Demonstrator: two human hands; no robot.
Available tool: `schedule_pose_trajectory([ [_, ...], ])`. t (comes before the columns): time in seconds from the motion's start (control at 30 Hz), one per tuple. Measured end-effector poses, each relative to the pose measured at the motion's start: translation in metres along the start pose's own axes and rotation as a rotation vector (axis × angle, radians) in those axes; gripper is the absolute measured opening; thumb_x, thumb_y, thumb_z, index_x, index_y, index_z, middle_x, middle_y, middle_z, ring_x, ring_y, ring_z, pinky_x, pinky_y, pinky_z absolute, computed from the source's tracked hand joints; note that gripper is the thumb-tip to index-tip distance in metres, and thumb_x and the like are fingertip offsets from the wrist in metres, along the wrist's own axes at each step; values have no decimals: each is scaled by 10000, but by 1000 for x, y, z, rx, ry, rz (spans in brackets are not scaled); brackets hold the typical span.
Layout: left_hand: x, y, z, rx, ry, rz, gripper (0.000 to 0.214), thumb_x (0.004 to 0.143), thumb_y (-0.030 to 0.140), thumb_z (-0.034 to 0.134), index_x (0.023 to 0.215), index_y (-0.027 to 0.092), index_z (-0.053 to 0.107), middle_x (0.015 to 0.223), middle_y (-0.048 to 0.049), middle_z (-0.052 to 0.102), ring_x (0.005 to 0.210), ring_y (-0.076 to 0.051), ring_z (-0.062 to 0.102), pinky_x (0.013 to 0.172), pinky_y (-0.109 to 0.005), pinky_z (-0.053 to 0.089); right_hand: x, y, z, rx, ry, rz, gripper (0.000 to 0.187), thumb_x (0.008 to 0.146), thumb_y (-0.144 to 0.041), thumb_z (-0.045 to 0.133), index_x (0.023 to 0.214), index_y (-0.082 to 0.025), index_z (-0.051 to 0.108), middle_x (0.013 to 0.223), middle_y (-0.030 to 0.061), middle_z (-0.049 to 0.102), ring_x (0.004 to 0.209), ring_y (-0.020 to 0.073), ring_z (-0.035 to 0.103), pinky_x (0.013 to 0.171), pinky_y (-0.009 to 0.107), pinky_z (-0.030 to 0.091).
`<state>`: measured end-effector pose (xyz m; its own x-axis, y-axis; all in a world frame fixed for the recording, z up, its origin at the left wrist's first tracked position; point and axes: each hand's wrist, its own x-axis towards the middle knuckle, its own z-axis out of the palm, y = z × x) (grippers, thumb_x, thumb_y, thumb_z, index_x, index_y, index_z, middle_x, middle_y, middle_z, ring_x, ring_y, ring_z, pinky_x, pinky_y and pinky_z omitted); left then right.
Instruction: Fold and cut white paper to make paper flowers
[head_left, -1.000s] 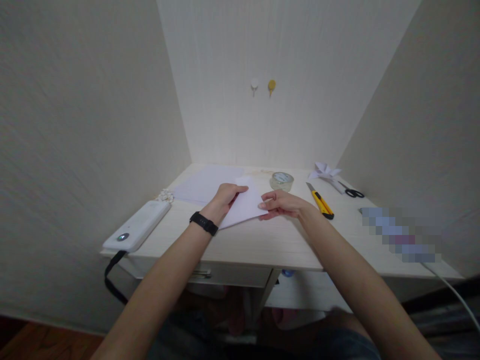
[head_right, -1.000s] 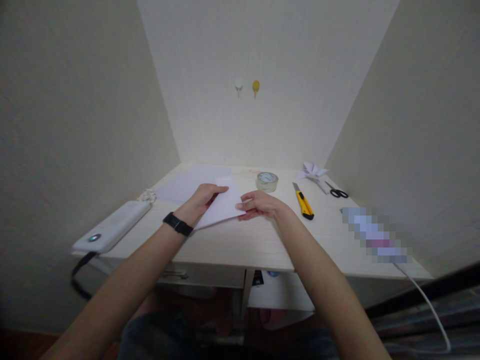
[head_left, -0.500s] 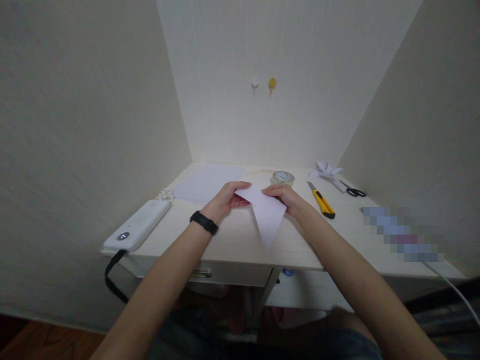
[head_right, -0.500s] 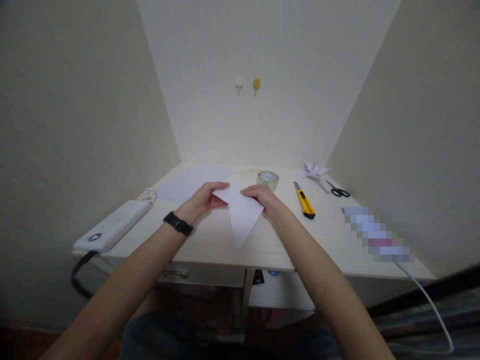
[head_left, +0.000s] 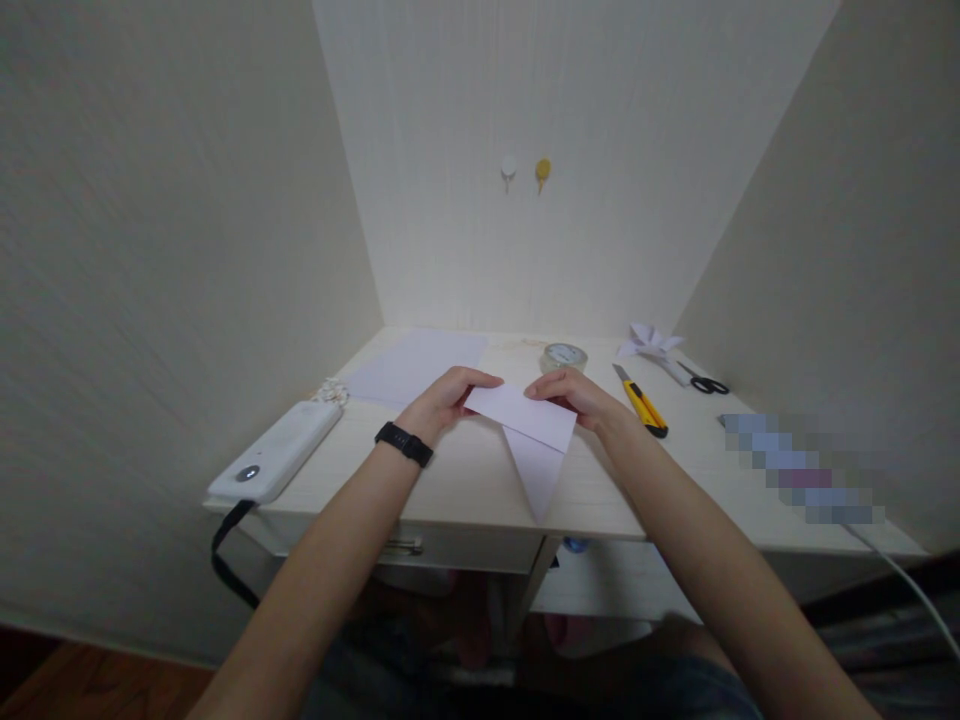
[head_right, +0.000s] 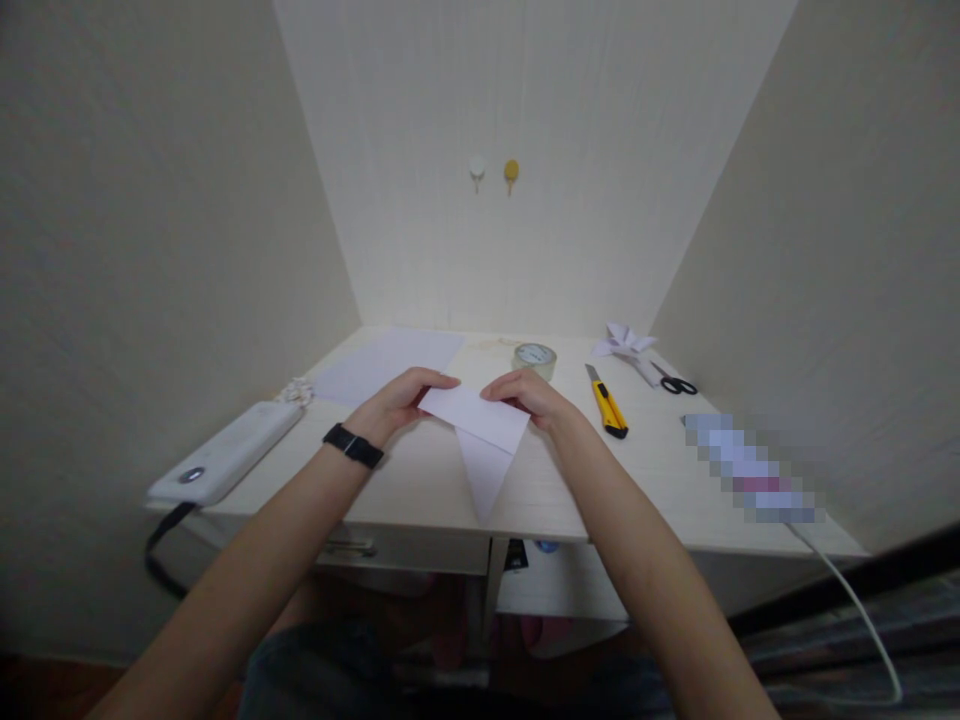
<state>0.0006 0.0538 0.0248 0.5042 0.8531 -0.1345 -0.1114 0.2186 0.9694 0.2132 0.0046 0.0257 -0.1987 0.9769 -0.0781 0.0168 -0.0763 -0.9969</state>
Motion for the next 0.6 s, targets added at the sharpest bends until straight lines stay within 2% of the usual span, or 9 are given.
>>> schedule_pose_trajectory([
  [0.1, 1, 4, -1, -140, 99, -60, 107, 622, 100, 728, 708, 103, 665, 728, -97, 700, 627, -172, 622, 631, -306, 527, -1, -2, -6, -3, 3, -27, 142, 541, -195, 813, 650, -142, 739, 637, 56, 690, 543, 125, 579, 502, 246, 433],
  [0.23, 2, 8, -2, -235, 228, 19, 168, 627, 45, 711, 781, 98, 668, 773, -84, 705, 643, -159, 630, 644, -290, 541, -2, -3, -22, 52, 26, -49, 121, 555, -179, 802, 649, -155, 728, 687, 89, 709, 582, 163, 630, 590, 298, 533],
  [0.37, 3, 8, -6, -330, 369, 85, 143, 675, 19, 677, 791, 100, 659, 795, -84, 708, 644, -143, 634, 626, -266, 550, 0, -1, -41, 126, 77, -37, 153, 575, -168, 795, 701, -127, 719, 695, 115, 720, 586, 177, 651, 638, 327, 562],
  [0.47, 3, 5, -8, -352, 333, 140, 104, 732, 54, 669, 829, 93, 674, 848, -107, 723, 708, -171, 663, 665, -299, 577, 4, 0, -43, 244, 184, -78, 186, 630, -235, 783, 786, -159, 718, 774, 98, 740, 675, 186, 675, 668, 317, 561],
  [0.53, 5, 0, -8, -330, 289, 161, 97, 746, 80, 688, 842, 81, 678, 867, -120, 726, 732, -183, 669, 689, -323, 585, 7, 2, -36, 285, 208, -123, 237, 668, -316, 786, 866, -207, 712, 845, 62, 741, 736, 183, 676, 672, 306, 551],
  [0.6, 6, -3, -6, -311, 242, 173, 109, 741, 117, 721, 829, 72, 676, 855, -126, 724, 723, -184, 662, 702, -338, 582, 10, 5, -25, 234, 212, -138, 263, 673, -375, 803, 870, -235, 697, 823, 28, 716, 708, 166, 649, 633, 286, 523],
])
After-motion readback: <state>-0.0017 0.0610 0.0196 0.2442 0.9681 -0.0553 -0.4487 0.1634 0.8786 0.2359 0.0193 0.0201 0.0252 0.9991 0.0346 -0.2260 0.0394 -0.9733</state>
